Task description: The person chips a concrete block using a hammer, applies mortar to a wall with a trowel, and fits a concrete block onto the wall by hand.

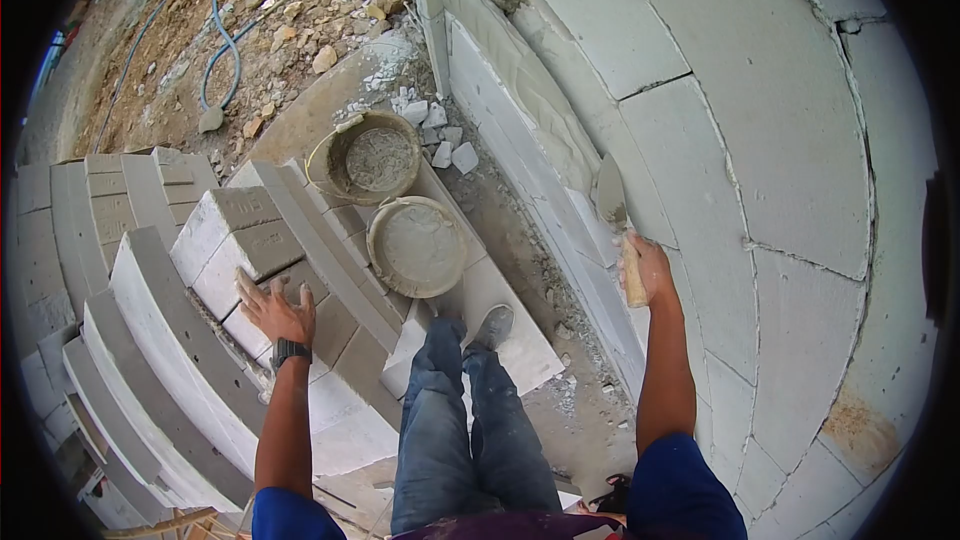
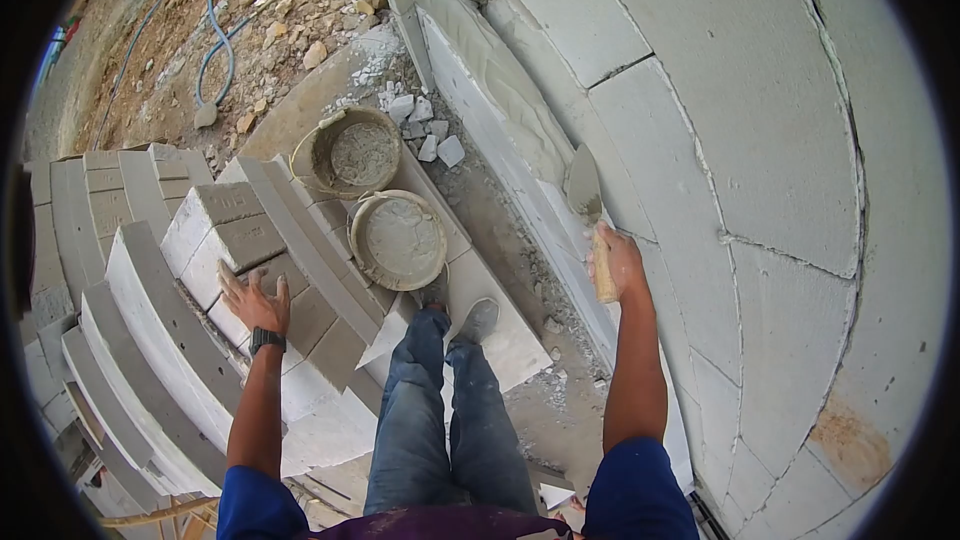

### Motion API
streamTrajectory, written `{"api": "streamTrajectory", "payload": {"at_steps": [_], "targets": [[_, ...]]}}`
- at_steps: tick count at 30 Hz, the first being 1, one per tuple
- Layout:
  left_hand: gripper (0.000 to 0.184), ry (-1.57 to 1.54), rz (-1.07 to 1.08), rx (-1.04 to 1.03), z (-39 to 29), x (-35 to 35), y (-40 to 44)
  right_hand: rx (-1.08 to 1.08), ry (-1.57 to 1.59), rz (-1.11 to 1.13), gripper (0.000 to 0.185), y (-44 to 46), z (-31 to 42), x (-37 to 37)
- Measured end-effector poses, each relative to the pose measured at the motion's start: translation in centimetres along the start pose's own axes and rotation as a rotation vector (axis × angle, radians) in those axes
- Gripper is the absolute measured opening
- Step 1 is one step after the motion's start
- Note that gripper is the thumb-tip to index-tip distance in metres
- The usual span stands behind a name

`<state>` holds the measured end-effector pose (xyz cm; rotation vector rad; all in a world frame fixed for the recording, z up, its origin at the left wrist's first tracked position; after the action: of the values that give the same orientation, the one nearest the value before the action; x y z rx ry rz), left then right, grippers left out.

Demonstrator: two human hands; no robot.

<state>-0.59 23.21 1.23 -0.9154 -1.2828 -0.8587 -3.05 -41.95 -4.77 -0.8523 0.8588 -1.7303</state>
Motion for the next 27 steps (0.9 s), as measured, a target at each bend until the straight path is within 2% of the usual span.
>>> {"api": "streamTrajectory", "payload": {"at_steps": [2,3,5,7,9,11,13,15,16,19,20,21,23,25,27], "targets": [[0.04,-0.016,0.034,0.012,0.0,0.0,0.3,-0.026,-0.03,-0.098,0.046,-3.3,-3.8,1.9],[0.041,-0.018,0.055,0.03,0.2,-0.1,0.2,-0.01,-0.031,-0.12,0.041,-5.2,-5.5,1.9],[0.041,-0.041,0.057,0.017,0.5,0.0,0.2,0.106,-0.154,-0.184,0.034,-8.1,-9.1,0.3],[0.04,-0.049,0.071,0.023,0.5,-0.1,0.5,0.26,-0.307,-0.127,0.028,-8.5,-13.5,-3.2],[0.039,-0.067,0.04,0.016,0.6,-0.3,0.5,0.536,-0.839,-0.109,0.032,-8.6,-15.3,-9.4],[0.039,-0.092,0.047,0.015,0.7,-0.3,0.3,0.485,-0.935,-0.012,0.04,-6.3,-17.9,-15.9],[0.04,-0.125,0.073,0.028,0.8,-0.1,0.6,0.337,-1.139,0.167,0.044,-2.4,-19.8,-22.4],[0.039,-0.139,0.072,0.024,1.0,-0.2,0.7,0.283,-1.142,0.244,0.047,1.1,-20.9,-27.8],[0.038,-0.151,0.07,0.022,1.1,-0.2,0.7,0.243,-1.222,0.209,0.054,1.4,-20.3,-29.7],[0.04,-0.141,0.13,0.035,1.3,-0.2,1.0,0.723,-1.449,0.047,0.06,-3.3,-16.9,-35.2],[0.041,-0.153,0.165,0.046,1.4,-0.1,1.0,0.585,-1.336,0.277,0.06,-5.1,-15.5,-36.8],[0.041,-0.157,0.165,0.067,1.9,0.0,1.0,0.754,-1.156,0.337,0.053,-7.6,-14.3,-37.8],[0.04,-0.196,0.179,0.067,1.7,-0.4,1.1,0.558,-1.192,0.475,0.045,-10.1,-14.2,-38.9],[0.039,-0.203,0.168,0.068,2.0,-0.7,0.9,0.483,-1.261,0.596,0.044,-11.9,-14.2,-39.8],[0.041,-0.2,0.173,0.056,1.8,-0.8,0.9,0.532,-1.286,0.691,0.047,-12.4,-14.6,-40.3]]}}
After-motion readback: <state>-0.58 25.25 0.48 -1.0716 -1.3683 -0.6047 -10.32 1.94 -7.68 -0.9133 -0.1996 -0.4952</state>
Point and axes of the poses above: each hand's wrist, its own y-axis towards the middle knuckle, its own x-axis out of the back of the hand, z = x × y, the point moved 9 cm from there along y, towards the middle knuckle
